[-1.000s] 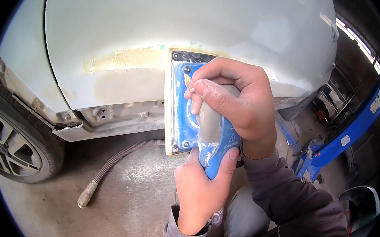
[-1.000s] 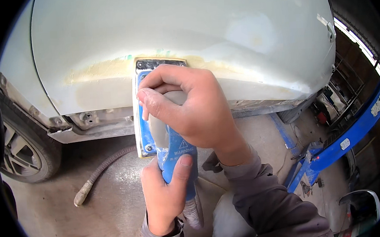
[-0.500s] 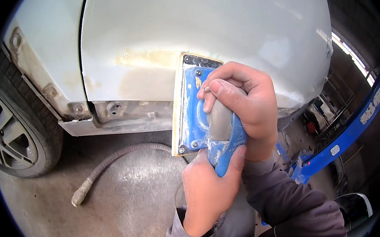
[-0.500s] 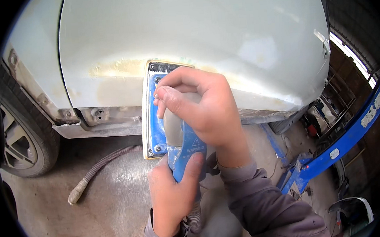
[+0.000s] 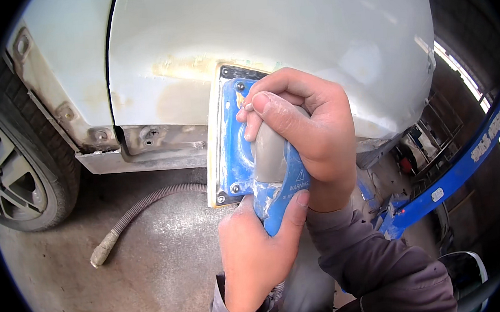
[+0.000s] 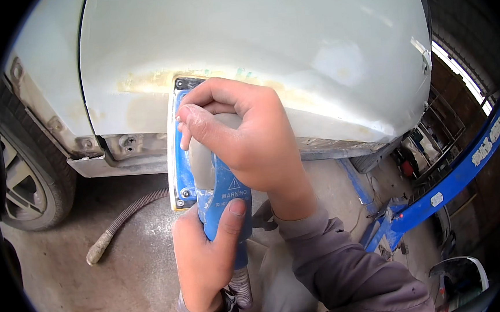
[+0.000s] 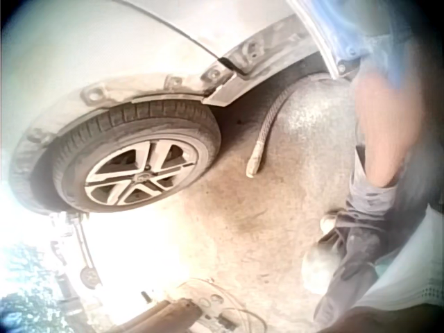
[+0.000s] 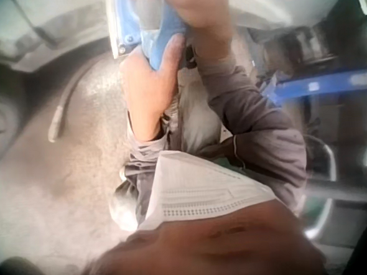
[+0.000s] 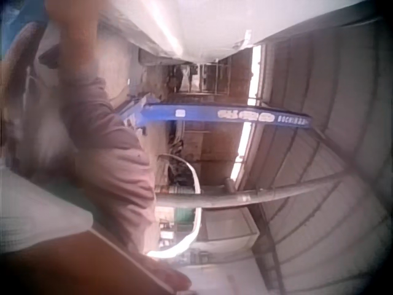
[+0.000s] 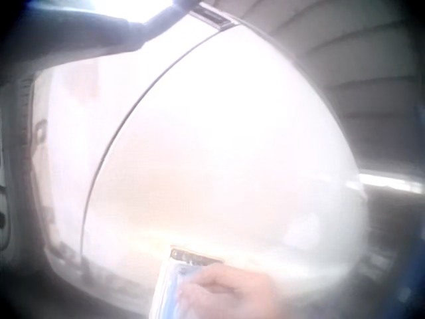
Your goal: The person uses a blue pneumatic sander to smooth a yellow filler patch on the front bumper of a white car. The sander is moved back and forth over the repair area, and the person occasionally pauses to feel the surface with a hand.
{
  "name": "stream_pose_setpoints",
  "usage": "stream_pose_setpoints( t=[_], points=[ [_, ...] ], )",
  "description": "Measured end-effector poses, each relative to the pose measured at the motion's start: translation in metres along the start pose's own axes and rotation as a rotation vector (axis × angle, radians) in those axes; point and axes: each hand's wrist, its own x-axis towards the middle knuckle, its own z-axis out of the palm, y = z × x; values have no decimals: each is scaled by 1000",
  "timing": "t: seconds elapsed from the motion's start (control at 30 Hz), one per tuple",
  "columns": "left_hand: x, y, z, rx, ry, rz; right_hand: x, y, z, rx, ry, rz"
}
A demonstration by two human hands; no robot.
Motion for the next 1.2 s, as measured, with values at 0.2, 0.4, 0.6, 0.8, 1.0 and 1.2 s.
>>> stream_pose_setpoints(
  t=[0.2,0.4,0.6,0.8,1.0,1.2],
  points=[
    [1,6,-1,86,-44,-67,-3,4,-7,-28,62,35],
    [-5,5,-20,24,64,10,8,-11,22,-7,-68,4],
    [0,-2,-18,52,44,23,3,0,15,-66,-5,-18],
    [-5,-20,-11,-36,178,101,10,-4,28,-48,-184,-73],
    [3,-28,-1,-150,225,158,19,-9,29,-154,-240,-106],
    [3,-36,-2,-164,209,170,18,-7,32,-231,-237,-169]
  ],
)
